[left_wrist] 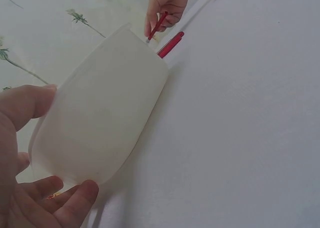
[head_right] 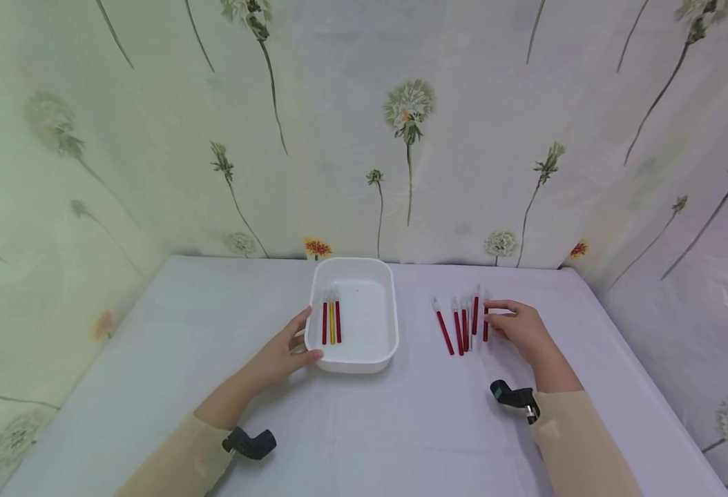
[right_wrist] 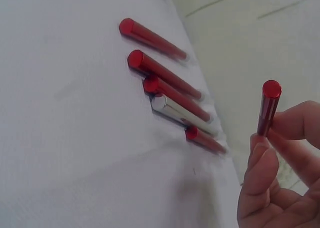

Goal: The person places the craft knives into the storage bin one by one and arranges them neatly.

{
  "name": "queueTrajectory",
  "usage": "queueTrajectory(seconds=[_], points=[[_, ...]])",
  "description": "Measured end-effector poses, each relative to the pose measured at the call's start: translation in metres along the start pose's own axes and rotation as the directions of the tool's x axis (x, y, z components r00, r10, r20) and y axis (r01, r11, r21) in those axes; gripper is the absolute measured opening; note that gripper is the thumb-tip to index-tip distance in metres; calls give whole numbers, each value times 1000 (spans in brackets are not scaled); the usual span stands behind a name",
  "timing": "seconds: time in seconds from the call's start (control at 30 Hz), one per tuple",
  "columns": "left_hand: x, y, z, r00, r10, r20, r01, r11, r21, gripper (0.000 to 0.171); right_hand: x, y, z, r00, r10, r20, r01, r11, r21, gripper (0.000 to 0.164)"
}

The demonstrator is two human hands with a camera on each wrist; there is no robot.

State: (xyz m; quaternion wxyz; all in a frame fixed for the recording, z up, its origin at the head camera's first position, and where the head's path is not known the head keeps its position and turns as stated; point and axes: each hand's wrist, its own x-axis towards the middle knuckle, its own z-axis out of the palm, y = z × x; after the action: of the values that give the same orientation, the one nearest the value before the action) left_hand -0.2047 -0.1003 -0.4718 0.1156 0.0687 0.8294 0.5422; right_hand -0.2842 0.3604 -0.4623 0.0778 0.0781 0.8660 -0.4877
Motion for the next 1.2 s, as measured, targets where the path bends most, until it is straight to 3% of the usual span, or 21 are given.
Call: queueTrajectory(seconds=[0.57, 1.0, 1.2], points=[[0, 0, 1, 1000, 5, -8, -6, 1000, -8, 94, -22, -34, 11, 999, -29, 42, 25, 995, 94, 55], [0, 2, -1, 1000, 8, -3, -8, 1000, -20, 94, -34, -66, 26, 988, -64, 139, 40, 985, 169, 59], [0, 1, 0, 1000, -7, 5, 7, 1000, -24, 94, -35, -78, 37, 985, -72, 155, 52, 990, 130, 55]])
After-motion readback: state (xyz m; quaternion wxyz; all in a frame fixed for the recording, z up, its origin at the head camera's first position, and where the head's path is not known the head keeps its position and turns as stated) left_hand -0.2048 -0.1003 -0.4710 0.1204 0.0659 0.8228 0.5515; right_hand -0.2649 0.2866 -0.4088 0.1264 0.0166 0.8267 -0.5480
